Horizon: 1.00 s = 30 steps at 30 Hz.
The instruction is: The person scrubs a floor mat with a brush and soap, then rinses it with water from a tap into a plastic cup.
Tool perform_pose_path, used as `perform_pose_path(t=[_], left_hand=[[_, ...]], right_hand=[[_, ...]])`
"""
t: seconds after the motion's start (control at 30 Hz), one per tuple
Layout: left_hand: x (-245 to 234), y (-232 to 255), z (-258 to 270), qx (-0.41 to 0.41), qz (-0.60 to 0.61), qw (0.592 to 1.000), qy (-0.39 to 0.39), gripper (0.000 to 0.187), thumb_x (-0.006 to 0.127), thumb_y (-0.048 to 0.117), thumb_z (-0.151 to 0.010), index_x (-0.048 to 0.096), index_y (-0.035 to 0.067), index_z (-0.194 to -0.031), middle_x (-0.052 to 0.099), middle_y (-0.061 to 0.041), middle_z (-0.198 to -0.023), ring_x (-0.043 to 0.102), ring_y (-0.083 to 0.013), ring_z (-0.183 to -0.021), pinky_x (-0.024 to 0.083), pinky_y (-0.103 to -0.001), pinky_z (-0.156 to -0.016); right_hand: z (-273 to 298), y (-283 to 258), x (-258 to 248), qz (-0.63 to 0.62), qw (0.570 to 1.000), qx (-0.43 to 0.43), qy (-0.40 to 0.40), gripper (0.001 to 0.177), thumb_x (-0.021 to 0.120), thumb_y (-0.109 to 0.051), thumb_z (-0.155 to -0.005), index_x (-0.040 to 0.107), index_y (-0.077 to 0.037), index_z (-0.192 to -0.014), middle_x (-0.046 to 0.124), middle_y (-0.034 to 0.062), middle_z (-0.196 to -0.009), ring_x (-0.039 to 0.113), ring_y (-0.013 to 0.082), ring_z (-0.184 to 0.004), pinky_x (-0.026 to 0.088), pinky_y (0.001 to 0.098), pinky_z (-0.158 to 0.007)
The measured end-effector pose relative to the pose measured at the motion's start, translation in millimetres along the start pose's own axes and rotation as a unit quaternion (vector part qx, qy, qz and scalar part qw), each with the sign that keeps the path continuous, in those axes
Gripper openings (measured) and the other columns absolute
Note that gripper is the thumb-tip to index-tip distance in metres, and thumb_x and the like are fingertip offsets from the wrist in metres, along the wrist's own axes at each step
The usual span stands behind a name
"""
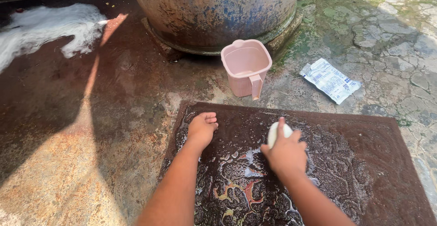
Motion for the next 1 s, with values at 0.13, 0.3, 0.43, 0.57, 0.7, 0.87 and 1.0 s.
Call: perform_pose_path(t=[0.13,0.3,0.43,0.57,0.7,0.87,1.0], left_hand=[[-16.2,-41.1,23.5,0.035,0.020,0.997,0.067,0.041,0.056,-0.011,-0.084,0.071,0.001,-0.121,0.078,-0.010,-0.116,0.074,-0.0155,-0.108,0.056,-0.026,-0.096],[-26.9,-21.5,39.4,0.036,-0.026,0.993,0.114,0.055,0.045,-0.017,-0.076,0.072,0.001,-0.120,0.078,-0.011,-0.115,0.073,-0.0163,-0.106,0.055,-0.028,-0.098],[-47.1,11.1,50.2,0.056,-0.041,0.991,0.113,0.051,0.047,-0.015,-0.079,0.071,0.002,-0.121,0.077,-0.010,-0.115,0.073,-0.0161,-0.104,0.056,-0.029,-0.098],[-70.6,20.3,65.8,0.047,-0.117,0.988,0.085,0.045,0.050,-0.009,-0.085,0.071,0.007,-0.121,0.077,-0.007,-0.116,0.073,-0.0172,-0.103,0.055,-0.030,-0.096],[-88.5,4.6,78.1,0.041,-0.150,0.984,0.088,0.044,0.052,-0.008,-0.086,0.071,0.008,-0.121,0.076,-0.008,-0.116,0.074,-0.0184,-0.103,0.055,-0.031,-0.096],[-87.0,-5.4,80.4,0.035,-0.134,0.985,0.099,0.044,0.051,-0.008,-0.085,0.072,0.008,-0.120,0.077,-0.010,-0.116,0.073,-0.0195,-0.105,0.054,-0.031,-0.098],[-78.4,8.8,82.1,0.018,-0.090,0.993,0.079,0.039,0.057,-0.005,-0.087,0.070,0.008,-0.121,0.075,-0.010,-0.118,0.073,-0.0207,-0.107,0.054,-0.032,-0.099]], right_hand=[[60.1,-76.5,34.8,0.019,0.983,-0.168,-0.077,0.115,0.083,-0.047,-0.079,0.008,-0.030,-0.165,0.038,0.0227,-0.139,0.054,0.0416,-0.118,0.058,0.0473,-0.093],[67.4,-90.5,45.4,0.100,0.923,-0.357,-0.103,0.106,0.084,-0.048,-0.080,0.018,-0.021,-0.159,0.044,0.0207,-0.135,0.052,0.0402,-0.123,0.054,0.0494,-0.098],[-3.5,-19.2,10.0,0.099,0.977,-0.183,-0.040,0.116,0.076,-0.058,-0.082,0.005,-0.019,-0.166,0.045,0.0234,-0.137,0.056,0.0393,-0.120,0.059,0.0480,-0.095],[-38.9,14.5,-6.0,0.072,0.995,-0.052,0.034,0.110,0.071,-0.058,-0.088,0.007,-0.017,-0.168,0.046,0.0290,-0.134,0.059,0.0459,-0.113,0.057,0.0515,-0.094],[-16.5,-41.5,25.3,0.036,0.995,-0.097,0.004,0.112,0.073,-0.059,-0.086,0.007,-0.016,-0.166,0.042,0.0290,-0.135,0.056,0.0466,-0.114,0.056,0.0505,-0.094],[76.4,-142.6,80.2,0.050,0.926,-0.349,-0.135,0.111,0.081,-0.047,-0.081,0.012,-0.018,-0.163,0.042,0.0240,-0.135,0.051,0.0429,-0.119,0.052,0.0482,-0.100],[83.7,-148.8,84.0,0.066,0.892,-0.440,-0.083,0.089,0.083,-0.053,-0.081,0.033,-0.011,-0.141,0.045,0.0215,-0.138,0.052,0.0417,-0.122,0.052,0.0499,-0.099]])
Point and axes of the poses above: each hand's wrist, its own z-axis away from the middle knuckle, its own x-axis out of the palm, y = z × x, the point moved 3 cm from there along -z, towards the middle knuckle
